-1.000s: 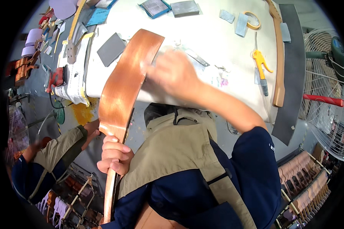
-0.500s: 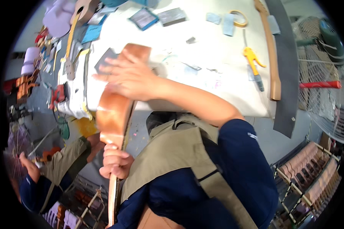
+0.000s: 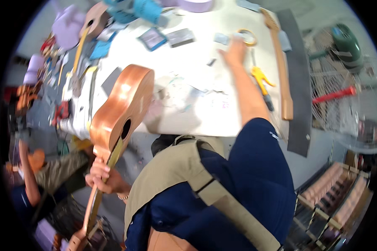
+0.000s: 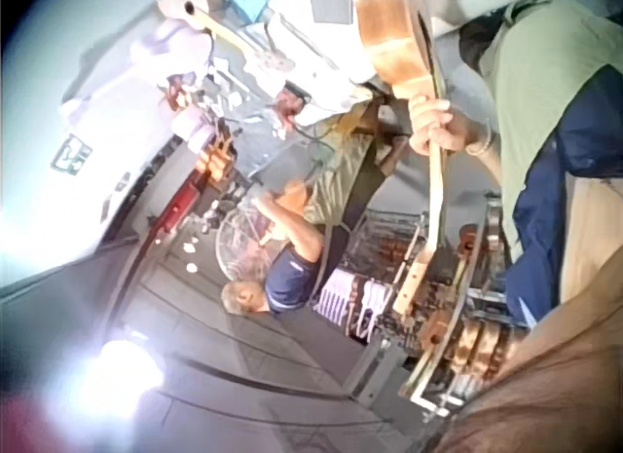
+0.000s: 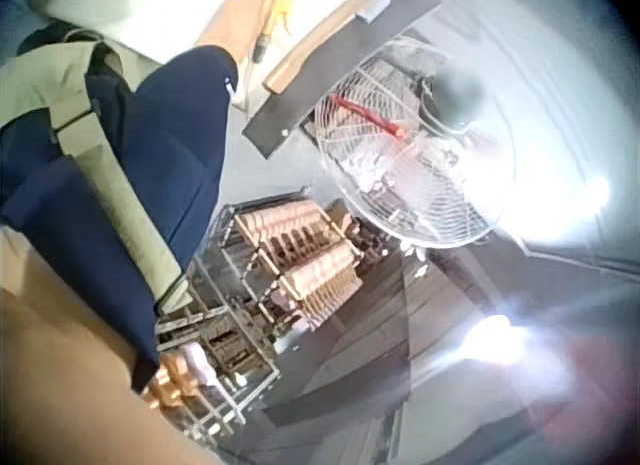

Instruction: The person sands a wooden guitar body and neck using sandpaper, then applies masking tape to the neck. The person continues sanding the body and neck, handling sandpaper and tape throughout.

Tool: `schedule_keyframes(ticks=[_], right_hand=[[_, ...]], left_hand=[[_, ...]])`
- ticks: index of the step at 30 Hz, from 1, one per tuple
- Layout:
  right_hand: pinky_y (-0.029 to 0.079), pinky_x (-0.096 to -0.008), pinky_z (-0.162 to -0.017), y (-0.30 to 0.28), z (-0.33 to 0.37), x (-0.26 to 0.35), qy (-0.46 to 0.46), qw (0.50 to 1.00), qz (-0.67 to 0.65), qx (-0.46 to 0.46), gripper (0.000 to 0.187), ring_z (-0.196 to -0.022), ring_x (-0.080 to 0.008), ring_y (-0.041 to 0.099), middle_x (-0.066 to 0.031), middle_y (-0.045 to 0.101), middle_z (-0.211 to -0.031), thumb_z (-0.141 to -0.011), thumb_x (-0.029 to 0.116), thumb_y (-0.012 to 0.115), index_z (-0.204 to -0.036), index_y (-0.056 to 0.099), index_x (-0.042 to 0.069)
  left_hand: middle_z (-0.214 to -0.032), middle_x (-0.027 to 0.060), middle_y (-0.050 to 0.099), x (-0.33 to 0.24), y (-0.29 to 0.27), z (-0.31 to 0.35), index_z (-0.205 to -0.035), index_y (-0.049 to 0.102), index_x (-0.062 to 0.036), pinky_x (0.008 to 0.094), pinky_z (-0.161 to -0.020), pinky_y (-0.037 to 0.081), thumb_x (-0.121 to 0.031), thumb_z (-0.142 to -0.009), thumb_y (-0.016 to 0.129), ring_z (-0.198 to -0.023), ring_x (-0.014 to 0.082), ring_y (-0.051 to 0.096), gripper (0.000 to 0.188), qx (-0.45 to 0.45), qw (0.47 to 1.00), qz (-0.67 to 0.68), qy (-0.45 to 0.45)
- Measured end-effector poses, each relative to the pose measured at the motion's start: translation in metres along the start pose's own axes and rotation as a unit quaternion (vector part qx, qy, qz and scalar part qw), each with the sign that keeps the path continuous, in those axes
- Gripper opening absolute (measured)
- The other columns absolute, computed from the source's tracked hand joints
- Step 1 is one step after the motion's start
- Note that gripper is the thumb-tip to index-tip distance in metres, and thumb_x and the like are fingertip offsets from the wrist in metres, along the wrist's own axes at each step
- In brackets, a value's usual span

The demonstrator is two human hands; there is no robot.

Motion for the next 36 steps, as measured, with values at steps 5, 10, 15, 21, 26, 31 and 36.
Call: schedule_keyframes(ticks=[5,10,15,21,26,31,36], right_hand=[[0.046,-0.0402,-0.081,0.036,0.019,-0.066,-0.088,0.991,0.103,-0.019,0.043,-0.094,-0.0330,0.058,-0.0194,0.061,-0.105,-0.086,0.037,0.057,-0.118,0.058,0.008],[0.048,-0.0318,-0.076,-0.002,0.003,-0.019,0.131,0.975,-0.174,0.045,0.028,-0.080,-0.0247,0.063,-0.0136,0.068,-0.087,-0.090,0.026,0.051,-0.106,0.065,0.007],[0.044,-0.0253,-0.085,-0.067,0.023,0.122,0.131,0.704,-0.681,0.153,0.025,-0.093,-0.0113,0.058,-0.0087,0.066,-0.102,-0.090,0.018,0.056,-0.103,0.066,0.000],[0.042,-0.0338,-0.094,-0.140,0.044,0.240,-0.265,0.783,-0.532,0.182,0.041,-0.105,-0.0219,0.057,-0.0094,0.061,-0.112,-0.081,0.031,0.064,-0.114,0.060,0.007],[0.034,-0.0451,-0.102,-0.138,0.050,0.251,-0.453,0.786,-0.404,0.121,0.066,-0.119,-0.0296,0.045,-0.0127,0.047,-0.129,-0.069,0.038,0.070,-0.122,0.048,0.005],[0.028,-0.0464,-0.106,-0.138,0.056,0.264,-0.436,0.824,-0.318,0.171,0.069,-0.124,-0.0300,0.039,-0.0141,0.043,-0.133,-0.070,0.037,0.069,-0.125,0.046,0.002],[0.020,-0.0481,-0.108,-0.184,0.096,0.309,-0.477,0.751,-0.426,0.164,0.066,-0.128,-0.0305,0.035,-0.0145,0.041,-0.135,-0.078,0.038,0.062,-0.131,0.041,0.005]], left_hand=[[-0.055,0.0011,0.046,0.010,0.001,-0.008,-0.073,0.037,-0.0094,0.0365,-0.073,0.040,-0.018,-0.089,0.045,-0.055,0.0144,0.051,0.020,0.009,0.999,0.045,-0.013],[-0.054,0.0008,0.046,0.004,0.004,-0.012,-0.072,0.038,-0.0108,0.0360,-0.074,0.040,-0.017,-0.089,0.046,-0.056,0.0142,0.051,0.020,0.023,0.998,0.045,-0.023],[-0.054,-0.0003,0.045,0.005,0.003,-0.013,-0.072,0.038,-0.0120,0.0355,-0.075,0.039,-0.017,-0.089,0.046,-0.056,0.0140,0.050,0.020,0.000,0.998,0.037,-0.047],[-0.053,-0.0011,0.044,0.008,0.008,-0.015,-0.072,0.038,-0.0125,0.0348,-0.074,0.038,-0.018,-0.089,0.047,-0.056,0.0135,0.050,0.020,0.005,0.997,0.053,-0.056],[-0.054,-0.0012,0.045,0.007,0.009,-0.013,-0.073,0.039,-0.0120,0.0349,-0.074,0.038,-0.020,-0.089,0.049,-0.056,0.0139,0.050,0.021,0.016,0.997,0.059,-0.055],[-0.054,-0.0012,0.045,0.005,0.016,-0.013,-0.073,0.039,-0.0118,0.0338,-0.071,0.036,-0.021,-0.088,0.051,-0.054,0.0138,0.050,0.021,0.038,0.997,0.060,-0.042],[-0.054,-0.0013,0.046,0.004,0.022,-0.012,-0.073,0.040,-0.0119,0.0337,-0.069,0.035,-0.021,-0.088,0.051,-0.054,0.0138,0.050,0.021,0.035,0.997,0.063,-0.030]])
Point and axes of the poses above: each hand's wrist, its own z-axis away from the middle knuckle, its own y-axis out of the palm, x = y × z, the point moved 6 cm from there along -z, towards the middle knuckle
